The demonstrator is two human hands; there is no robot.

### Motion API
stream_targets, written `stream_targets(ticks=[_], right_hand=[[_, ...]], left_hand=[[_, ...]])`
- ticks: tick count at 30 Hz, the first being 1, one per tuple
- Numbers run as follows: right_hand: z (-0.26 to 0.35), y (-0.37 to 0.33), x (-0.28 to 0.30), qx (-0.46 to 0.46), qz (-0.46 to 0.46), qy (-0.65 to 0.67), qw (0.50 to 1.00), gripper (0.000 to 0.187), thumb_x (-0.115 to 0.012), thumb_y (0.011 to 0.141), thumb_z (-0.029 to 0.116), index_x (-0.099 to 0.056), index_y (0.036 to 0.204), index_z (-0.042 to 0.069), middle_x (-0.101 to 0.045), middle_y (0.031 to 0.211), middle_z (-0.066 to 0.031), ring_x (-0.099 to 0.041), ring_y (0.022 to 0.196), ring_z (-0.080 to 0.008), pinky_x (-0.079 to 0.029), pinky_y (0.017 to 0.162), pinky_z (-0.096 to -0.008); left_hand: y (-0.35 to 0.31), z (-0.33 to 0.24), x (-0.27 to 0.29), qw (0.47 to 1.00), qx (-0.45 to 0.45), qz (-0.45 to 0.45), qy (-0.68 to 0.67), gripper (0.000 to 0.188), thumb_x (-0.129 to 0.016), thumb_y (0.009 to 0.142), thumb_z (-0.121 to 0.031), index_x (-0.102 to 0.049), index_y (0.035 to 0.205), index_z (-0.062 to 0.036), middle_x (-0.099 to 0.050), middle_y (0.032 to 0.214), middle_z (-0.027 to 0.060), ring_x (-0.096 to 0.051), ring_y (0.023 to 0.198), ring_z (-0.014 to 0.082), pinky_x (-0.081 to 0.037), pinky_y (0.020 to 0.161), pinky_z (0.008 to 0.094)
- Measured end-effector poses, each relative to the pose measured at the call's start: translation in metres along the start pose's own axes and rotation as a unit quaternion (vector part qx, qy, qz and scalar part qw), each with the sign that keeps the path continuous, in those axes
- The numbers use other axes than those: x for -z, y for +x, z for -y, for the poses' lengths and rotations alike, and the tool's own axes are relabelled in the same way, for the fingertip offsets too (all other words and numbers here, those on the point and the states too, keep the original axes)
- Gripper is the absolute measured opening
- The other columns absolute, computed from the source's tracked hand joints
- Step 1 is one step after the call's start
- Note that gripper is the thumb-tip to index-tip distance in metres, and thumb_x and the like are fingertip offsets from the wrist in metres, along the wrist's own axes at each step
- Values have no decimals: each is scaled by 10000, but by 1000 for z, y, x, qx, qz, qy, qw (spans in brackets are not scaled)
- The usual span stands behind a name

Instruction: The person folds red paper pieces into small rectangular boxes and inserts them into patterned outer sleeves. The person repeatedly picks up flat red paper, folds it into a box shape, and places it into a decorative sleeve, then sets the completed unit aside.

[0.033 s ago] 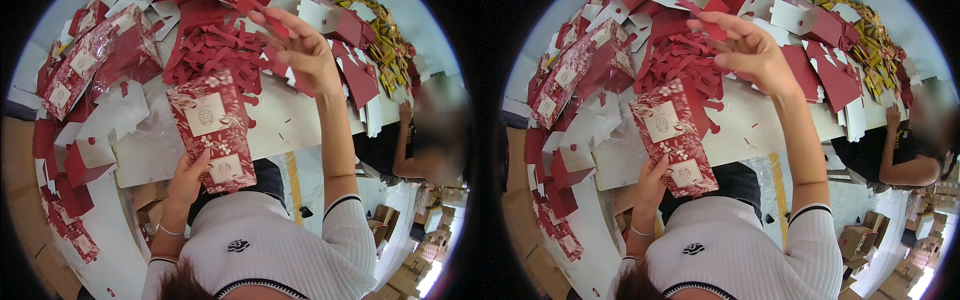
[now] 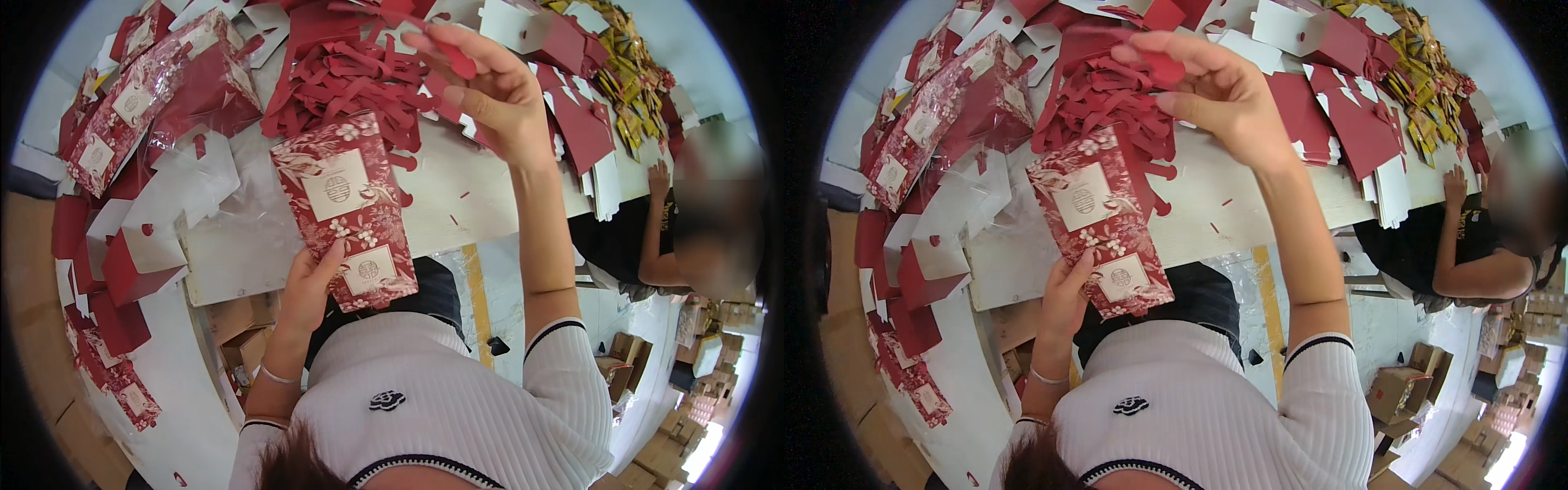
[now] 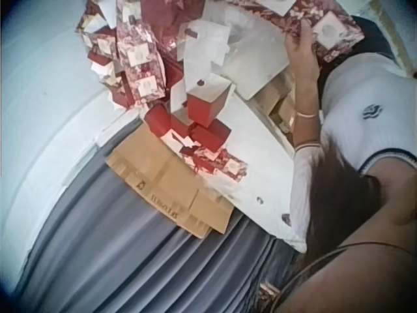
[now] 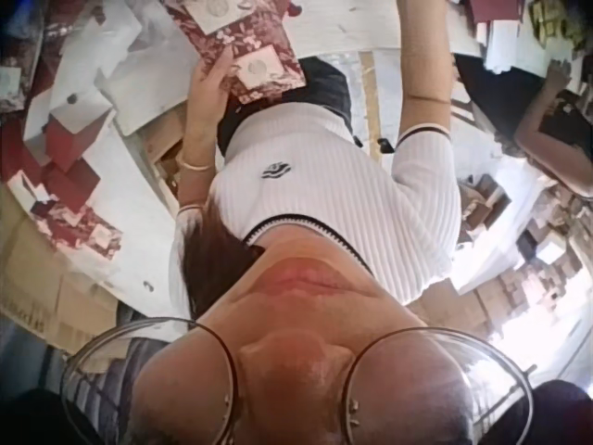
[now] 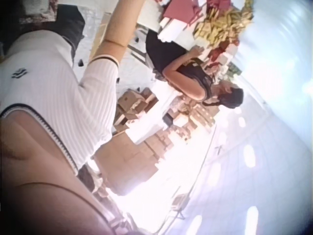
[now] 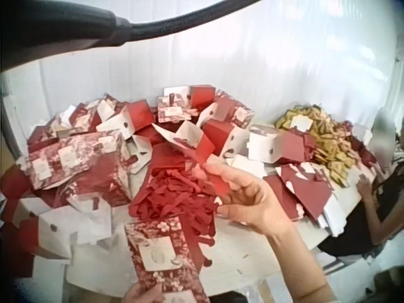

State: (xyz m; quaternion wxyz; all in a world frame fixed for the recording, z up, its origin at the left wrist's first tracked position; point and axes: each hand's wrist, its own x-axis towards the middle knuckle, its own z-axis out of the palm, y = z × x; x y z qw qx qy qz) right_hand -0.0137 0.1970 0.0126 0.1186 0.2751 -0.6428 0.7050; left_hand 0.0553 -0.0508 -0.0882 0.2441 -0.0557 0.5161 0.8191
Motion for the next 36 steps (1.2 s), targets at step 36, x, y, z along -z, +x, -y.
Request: stream_targets(ticks=[36], right_hand=[[3, -90, -84, -62, 126, -231, 963, 88, -665, 702, 86, -616, 756, 37, -583, 679, -29, -491, 658, -167, -331, 761, -288]], left_hand=[[-28, -24, -18, 903, -312, 101, 277, 141, -487, 850, -7, -510, 987, 21, -557, 910, 77, -553, 777, 100, -441, 677, 202]])
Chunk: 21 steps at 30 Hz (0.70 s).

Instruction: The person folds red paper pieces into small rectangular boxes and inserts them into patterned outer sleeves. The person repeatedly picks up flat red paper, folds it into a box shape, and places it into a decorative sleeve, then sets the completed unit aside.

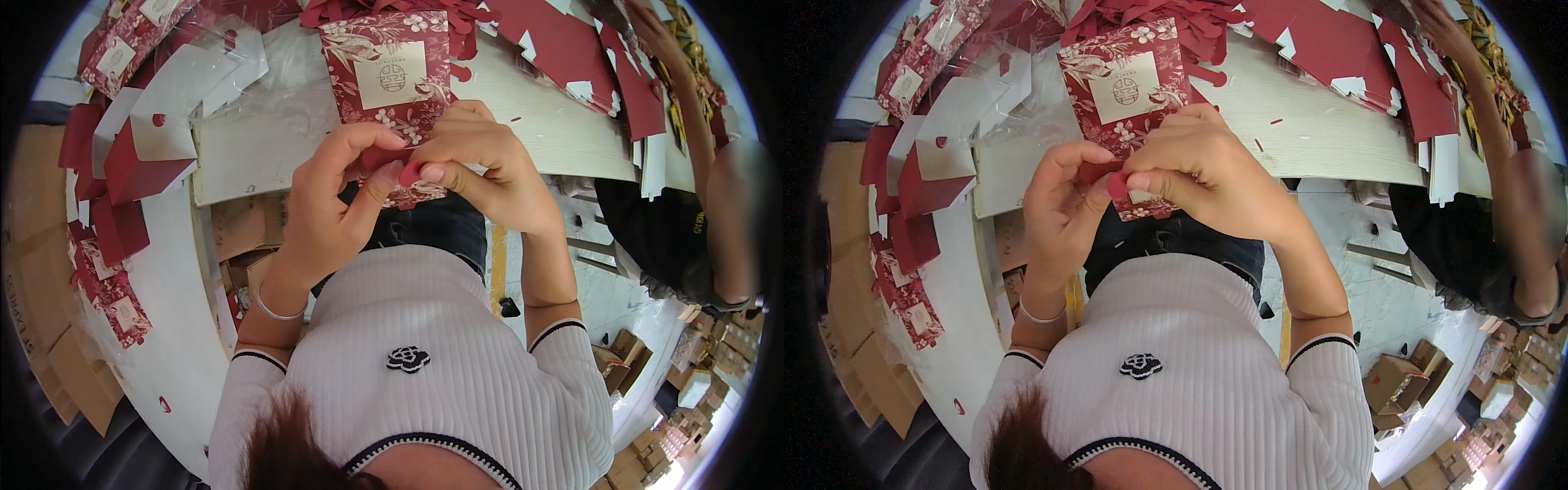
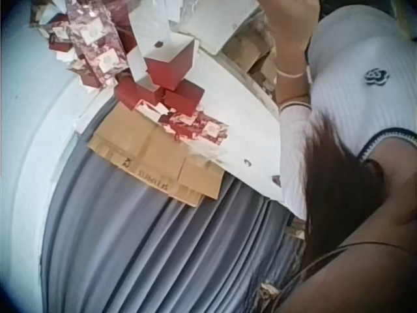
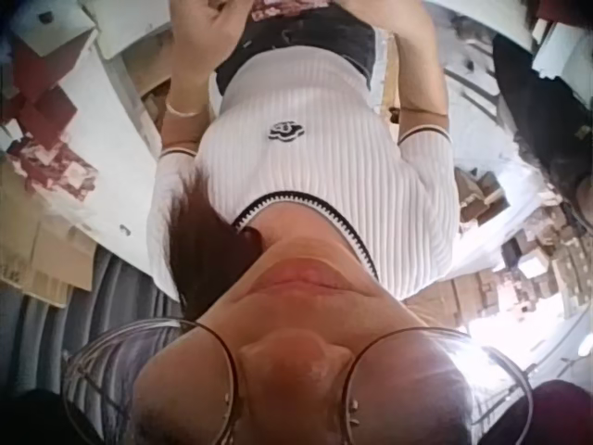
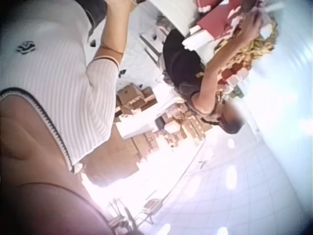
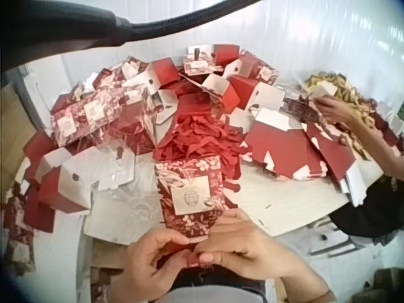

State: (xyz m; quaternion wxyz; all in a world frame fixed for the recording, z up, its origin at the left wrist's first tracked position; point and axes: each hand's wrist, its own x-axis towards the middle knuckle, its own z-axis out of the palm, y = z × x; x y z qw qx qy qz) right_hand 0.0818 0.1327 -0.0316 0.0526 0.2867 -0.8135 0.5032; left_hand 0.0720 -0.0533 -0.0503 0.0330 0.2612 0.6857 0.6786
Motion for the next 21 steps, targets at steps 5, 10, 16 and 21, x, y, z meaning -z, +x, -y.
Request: stream_targets(ticks=[5, 10, 16, 21], right_hand=[[4, -2, -10, -38, -78, -3, 996, 85, -641, 741, 98, -576, 783, 61, -559, 655, 7, -495, 589, -136, -310, 788, -285], [6, -5, -17, -76, -109, 37, 990, 127, -649, 730, 84, -537, 789, 73, -543, 638, 14, -486, 589, -126, -303, 775, -264], [6, -7, -22, -141, -96, 11, 985, 179, -661, 717, 77, -526, 834, 59, -515, 630, -11, -489, 637, -146, -332, 743, -260], [8, 0, -25, -60, -171, -45, 982, 216, -644, 714, 23, -570, 918, 25, -539, 791, -86, -528, 706, -192, -410, 705, -292]], left_hand=[[-2, -7, 0, 999, 17, 18, -28, 186, -522, 842, -16, -535, 1020, 36, -605, 886, 108, -610, 776, 128, -483, 667, 219], [-4, -2, -7, 1000, -15, 7, 20, 244, -530, 849, -41, -524, 1082, 31, -630, 886, 128, -617, 774, 129, -497, 682, 223], [-6, 2, -11, 996, -9, -17, 82, 272, -510, 856, -35, -511, 1123, 16, -608, 1005, 137, -626, 818, 186, -491, 705, 258], [-5, 3, -12, 980, -116, -51, 151, 208, -487, 868, -37, -522, 1065, 21, -607, 974, 140, -628, 786, 193, -493, 673, 261]])
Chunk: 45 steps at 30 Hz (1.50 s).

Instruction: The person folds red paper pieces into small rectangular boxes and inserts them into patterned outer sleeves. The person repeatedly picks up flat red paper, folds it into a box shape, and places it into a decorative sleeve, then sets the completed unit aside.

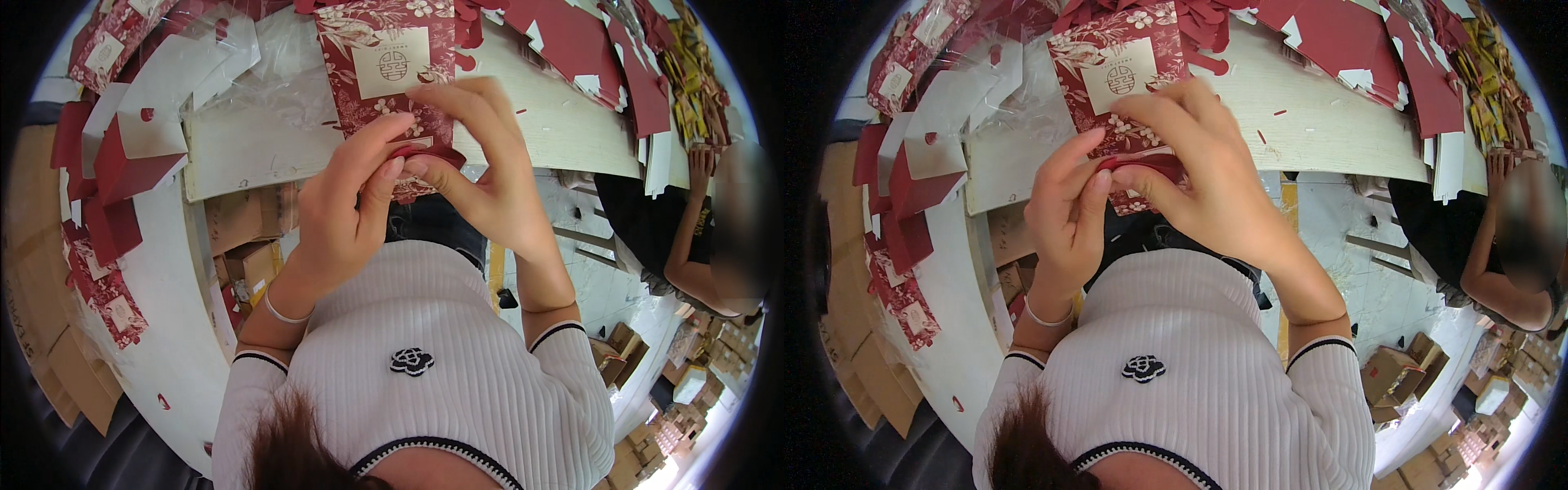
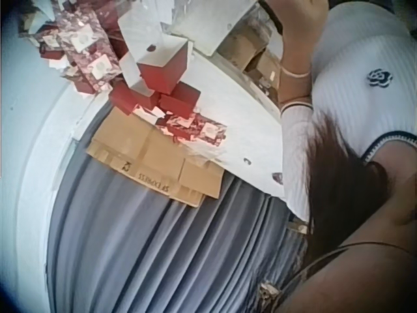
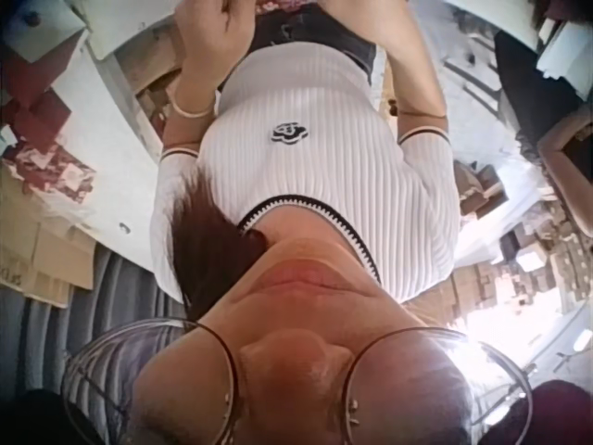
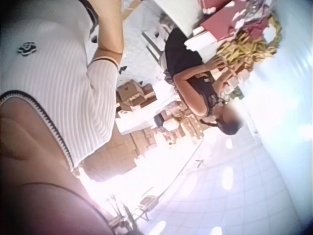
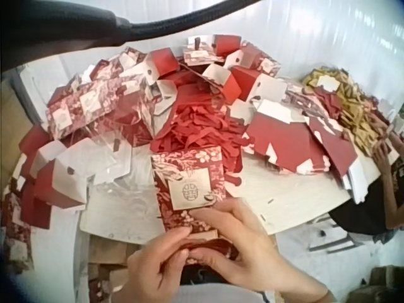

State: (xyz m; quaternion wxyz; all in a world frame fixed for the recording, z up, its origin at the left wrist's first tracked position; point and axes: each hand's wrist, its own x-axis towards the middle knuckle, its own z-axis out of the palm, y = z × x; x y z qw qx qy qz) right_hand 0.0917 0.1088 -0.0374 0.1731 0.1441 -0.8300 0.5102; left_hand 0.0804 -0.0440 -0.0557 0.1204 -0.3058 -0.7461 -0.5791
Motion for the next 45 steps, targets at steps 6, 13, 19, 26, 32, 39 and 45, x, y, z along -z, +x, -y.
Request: stream_targets(ticks=[6, 13, 19, 26, 32, 39, 45], right_hand=[[-9, -22, -6, -5, -28, 146, 989, 141, -588, 735, -69, -622, 859, -10, -579, 888, -106, -558, 770, -166, -450, 616, -233], [-56, -15, -14, 109, -115, -54, 986, 178, -590, 680, -75, -623, 831, 15, -584, 836, -93, -546, 753, -210, -420, 653, -291], [-64, -9, -23, 169, -93, -133, 972, 180, -626, 670, -74, -627, 832, 6, -580, 833, -94, -537, 777, -220, -417, 668, -286], [-61, -3, -12, 185, -104, -141, 967, 184, -630, 672, -77, -629, 838, 3, -569, 811, -100, -543, 734, -201, -428, 611, -259], [-57, 2, -5, 223, -93, -154, 958, 263, -625, 562, -3, -628, 824, 28, -569, 791, -73, -532, 688, -213, -407, 588, -303], [-41, 13, 10, 184, 26, -174, 967, 260, -605, 589, -34, -608, 845, 14, -577, 793, -88, -549, 701, -245, -437, 605, -315], [-35, 17, 14, -64, 60, 3, 996, 94, -608, 736, -53, -591, 818, -11, -596, 789, -54, -536, 726, -94, -438, 652, -219]], left_hand=[[-14, 0, -3, 994, 89, -27, -52, 160, -530, 855, -97, -535, 964, 19, -624, 812, 105, -620, 689, 166, -488, 617, 245], [-24, 37, 38, 942, 281, 28, 182, 331, -656, 744, -338, -614, 836, -23, -588, 634, 71, -502, 473, 161, -386, 456, 278], [-19, 49, -2, 948, 313, 51, -38, 284, -682, 739, -199, -601, 919, 6, -606, 710, 49, -514, 557, 66, -411, 524, 234], [-1, 27, -10, 907, 308, 12, -287, 202, -593, 794, -51, -555, 968, 44, -612, 865, 52, -555, 740, 59, -466, 646, 213], [6, 13, -9, 884, 323, -9, -339, 157, -576, 802, -49, -548, 931, 37, -601, 833, 46, -553, 720, 53, -462, 623, 200], [8, 15, -9, 868, 339, -1, -363, 238, -509, 857, -149, -533, 1006, 35, -600, 852, 48, -559, 733, 69, -456, 635, 208], [12, 35, -14, 743, 348, 20, -571, 394, -386, 905, -277, -494, 1139, 20, -567, 879, 61, -567, 819, 138, -471, 695, 264]])
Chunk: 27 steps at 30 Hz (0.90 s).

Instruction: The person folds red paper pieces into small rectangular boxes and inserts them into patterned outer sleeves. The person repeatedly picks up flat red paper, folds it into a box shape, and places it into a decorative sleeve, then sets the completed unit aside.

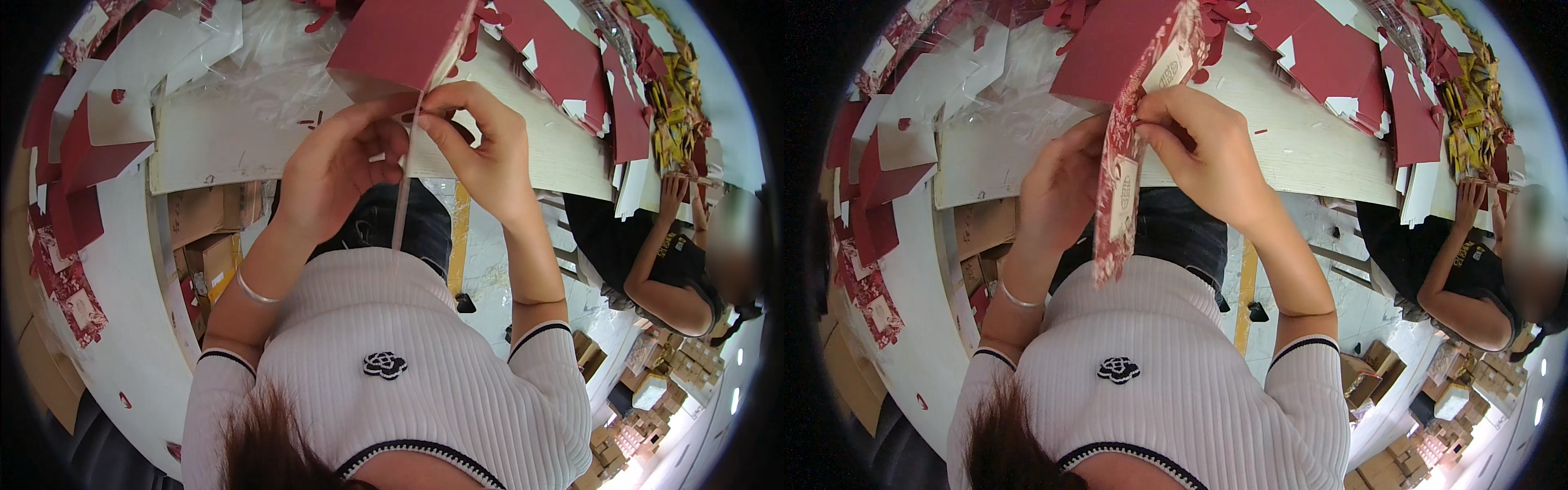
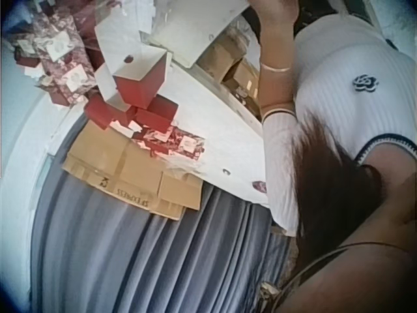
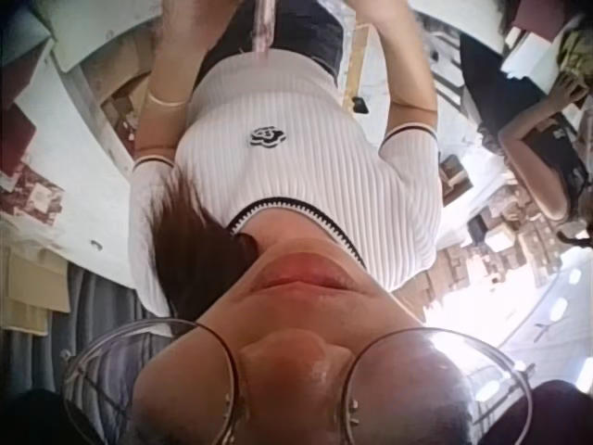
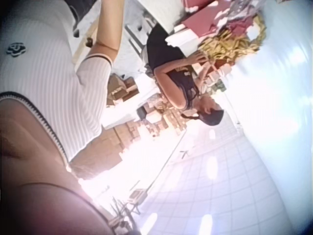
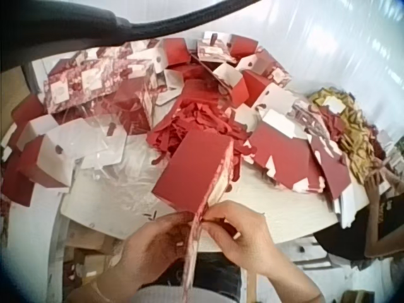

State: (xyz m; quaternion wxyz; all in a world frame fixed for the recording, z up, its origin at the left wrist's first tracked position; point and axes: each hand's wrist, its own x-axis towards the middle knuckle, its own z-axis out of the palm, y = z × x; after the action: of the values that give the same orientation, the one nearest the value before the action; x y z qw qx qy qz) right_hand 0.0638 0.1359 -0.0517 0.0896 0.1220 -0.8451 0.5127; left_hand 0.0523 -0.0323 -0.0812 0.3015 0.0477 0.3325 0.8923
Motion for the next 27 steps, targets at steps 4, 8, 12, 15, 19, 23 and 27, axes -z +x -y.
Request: stream_targets(ticks=[4, 8, 12, 15, 19, 23, 27], right_hand=[[-17, 0, -5, 9, -32, 35, 999, 74, -603, 743, -47, -583, 808, -18, -592, 752, -66, -558, 639, -101, -449, 538, -230], [-18, -2, -8, 20, -24, 22, 999, 79, -607, 732, -43, -586, 803, -16, -588, 759, -84, -567, 652, -153, -449, 547, -259], [-23, -2, -15, 81, -11, -19, 996, 125, -609, 723, -70, -598, 836, -17, -603, 831, -85, -564, 704, -134, -459, 615, -233], [-24, -1, -18, 15, -22, 56, 998, 137, -612, 721, -67, -597, 848, -18, -599, 858, -86, -564, 708, -134, -465, 616, -240], [-30, 3, -17, 24, -26, 79, 996, 142, -611, 718, -68, -597, 850, -19, -586, 840, -76, -561, 708, -135, -467, 610, -246], [-37, 4, -15, 114, 5, -10, 993, 155, -607, 701, -78, -599, 844, -18, -563, 800, -72, -557, 690, -157, -460, 591, -260], [-32, 3, -12, 145, 14, -40, 989, 150, -606, 676, -82, -588, 804, -5, -544, 788, -74, -551, 672, -184, -451, 575, -267]], left_hand=[[8, 3, -4, 955, -63, -57, 284, 272, -578, 789, -23, -548, 1058, 9, -571, 890, 65, -583, 755, 138, -521, 636, 230], [15, -6, 5, 760, -263, -16, 594, 184, -599, 756, -35, -583, 928, 29, -582, 803, 115, -581, 678, 153, -463, 547, 262], [18, -7, 15, 700, -318, 24, 639, 165, -605, 736, -29, -582, 890, 24, -557, 703, 133, -552, 582, 169, -408, 494, 303], [16, 4, 24, 885, -122, -91, 440, 146, -579, 755, -19, -583, 885, 48, -607, 743, 92, -583, 633, 141, -460, 556, 278], [16, 7, 21, 984, 4, -119, 131, 231, -419, 870, -84, -503, 1033, 58, -592, 932, 110, -604, 800, 141, -518, 669, 266], [16, 6, 14, 990, 10, -108, 94, 271, -404, 889, -112, -465, 1097, 50, -569, 1011, 118, -599, 839, 158, -521, 693, 287], [13, 9, 19, 888, -112, -65, 442, 212, -586, 784, -109, -577, 935, 40, -630, 873, 125, -627, 747, 203, -499, 636, 296]])
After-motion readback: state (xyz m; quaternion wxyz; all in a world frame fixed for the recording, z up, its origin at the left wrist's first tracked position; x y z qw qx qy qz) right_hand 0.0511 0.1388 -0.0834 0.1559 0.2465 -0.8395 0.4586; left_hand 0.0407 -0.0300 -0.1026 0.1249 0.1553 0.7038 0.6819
